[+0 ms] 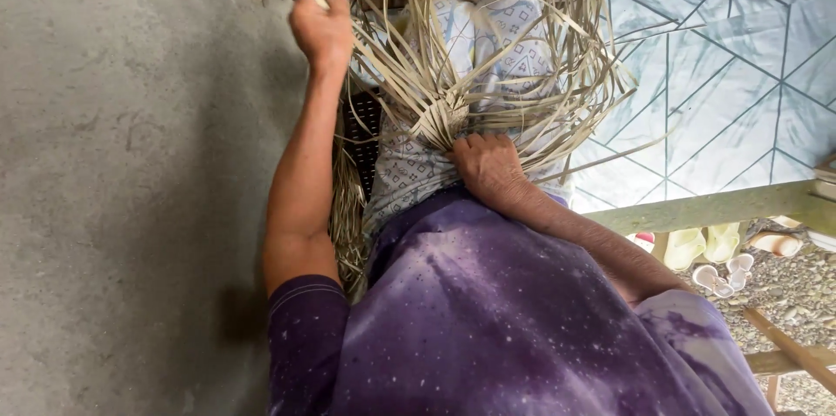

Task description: A person is weaving natural plant fibers together to create a mat, using their hands to interlace strands and a wooden stick to tighten the weave.

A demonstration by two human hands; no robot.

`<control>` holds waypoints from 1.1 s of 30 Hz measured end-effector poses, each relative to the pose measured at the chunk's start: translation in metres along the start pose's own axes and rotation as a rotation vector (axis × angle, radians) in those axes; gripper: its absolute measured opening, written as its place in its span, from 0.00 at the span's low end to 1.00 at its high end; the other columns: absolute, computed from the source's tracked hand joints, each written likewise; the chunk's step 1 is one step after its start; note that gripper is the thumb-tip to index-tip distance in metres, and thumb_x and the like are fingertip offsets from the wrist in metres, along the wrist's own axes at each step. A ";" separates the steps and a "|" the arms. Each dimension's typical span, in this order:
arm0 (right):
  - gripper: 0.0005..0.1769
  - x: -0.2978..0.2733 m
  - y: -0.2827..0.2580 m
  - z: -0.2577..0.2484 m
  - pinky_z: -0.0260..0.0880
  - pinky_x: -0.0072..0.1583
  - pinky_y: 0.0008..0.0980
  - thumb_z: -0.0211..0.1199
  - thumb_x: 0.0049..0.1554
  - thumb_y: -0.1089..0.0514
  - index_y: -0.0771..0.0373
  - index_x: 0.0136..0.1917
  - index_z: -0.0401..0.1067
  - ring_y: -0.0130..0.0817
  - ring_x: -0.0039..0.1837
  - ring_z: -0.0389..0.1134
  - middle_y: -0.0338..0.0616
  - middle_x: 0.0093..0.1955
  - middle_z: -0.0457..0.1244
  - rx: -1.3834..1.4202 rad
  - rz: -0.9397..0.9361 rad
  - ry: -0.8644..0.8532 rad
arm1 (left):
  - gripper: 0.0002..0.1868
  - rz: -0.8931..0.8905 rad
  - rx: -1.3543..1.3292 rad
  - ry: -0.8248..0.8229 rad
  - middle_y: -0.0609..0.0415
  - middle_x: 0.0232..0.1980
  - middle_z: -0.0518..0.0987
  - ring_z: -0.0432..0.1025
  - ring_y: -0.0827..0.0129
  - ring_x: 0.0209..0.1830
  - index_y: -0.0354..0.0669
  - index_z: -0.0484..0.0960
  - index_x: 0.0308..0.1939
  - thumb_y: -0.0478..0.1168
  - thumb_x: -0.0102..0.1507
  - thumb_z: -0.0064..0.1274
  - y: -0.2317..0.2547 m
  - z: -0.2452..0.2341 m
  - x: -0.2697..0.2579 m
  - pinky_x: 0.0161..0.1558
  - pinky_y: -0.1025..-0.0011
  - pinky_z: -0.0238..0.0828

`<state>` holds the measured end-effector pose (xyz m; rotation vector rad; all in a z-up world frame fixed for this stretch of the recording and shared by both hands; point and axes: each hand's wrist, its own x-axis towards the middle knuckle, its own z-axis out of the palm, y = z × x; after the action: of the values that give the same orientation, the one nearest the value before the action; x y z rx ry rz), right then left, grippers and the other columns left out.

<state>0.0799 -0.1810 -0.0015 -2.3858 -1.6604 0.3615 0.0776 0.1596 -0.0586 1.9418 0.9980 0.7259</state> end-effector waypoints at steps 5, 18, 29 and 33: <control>0.21 0.004 0.002 -0.004 0.68 0.40 0.34 0.59 0.66 0.45 0.58 0.37 0.68 0.31 0.36 0.61 0.38 0.34 0.59 0.026 0.010 -0.034 | 0.08 -0.254 -0.071 0.052 0.57 0.34 0.78 0.76 0.70 0.29 0.43 0.79 0.35 0.38 0.57 0.63 -0.027 -0.017 0.017 0.29 0.75 0.83; 0.12 0.020 0.026 0.019 0.72 0.36 0.47 0.64 0.56 0.47 0.52 0.41 0.65 0.45 0.34 0.71 0.37 0.32 0.62 0.033 0.165 0.023 | 0.29 -0.522 -0.332 -0.951 0.39 0.34 0.85 0.81 0.58 0.30 0.35 0.86 0.38 0.61 0.69 0.52 0.096 -0.097 -0.174 0.32 0.63 0.80; 0.02 0.001 -0.009 -0.013 0.69 0.32 0.34 0.56 0.57 0.55 0.49 0.41 0.66 0.32 0.28 0.69 0.31 0.37 0.60 -0.245 -0.061 0.165 | 0.53 -0.751 -0.826 -0.551 0.33 0.68 0.70 0.71 0.51 0.62 0.29 0.65 0.71 0.66 0.58 0.65 0.143 -0.011 -0.093 0.61 0.52 0.69; 0.01 -0.002 -0.011 -0.015 0.68 0.32 0.34 0.57 0.56 0.56 0.49 0.41 0.67 0.34 0.28 0.70 0.32 0.37 0.60 -0.265 -0.110 0.126 | 0.36 -0.701 -0.913 -0.693 0.39 0.58 0.82 0.79 0.48 0.57 0.33 0.83 0.54 0.59 0.55 0.71 0.122 0.046 -0.021 0.60 0.54 0.76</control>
<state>0.0744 -0.1795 0.0159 -2.4237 -1.8710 -0.0301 0.1477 0.0809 0.0206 0.8261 0.6440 0.0276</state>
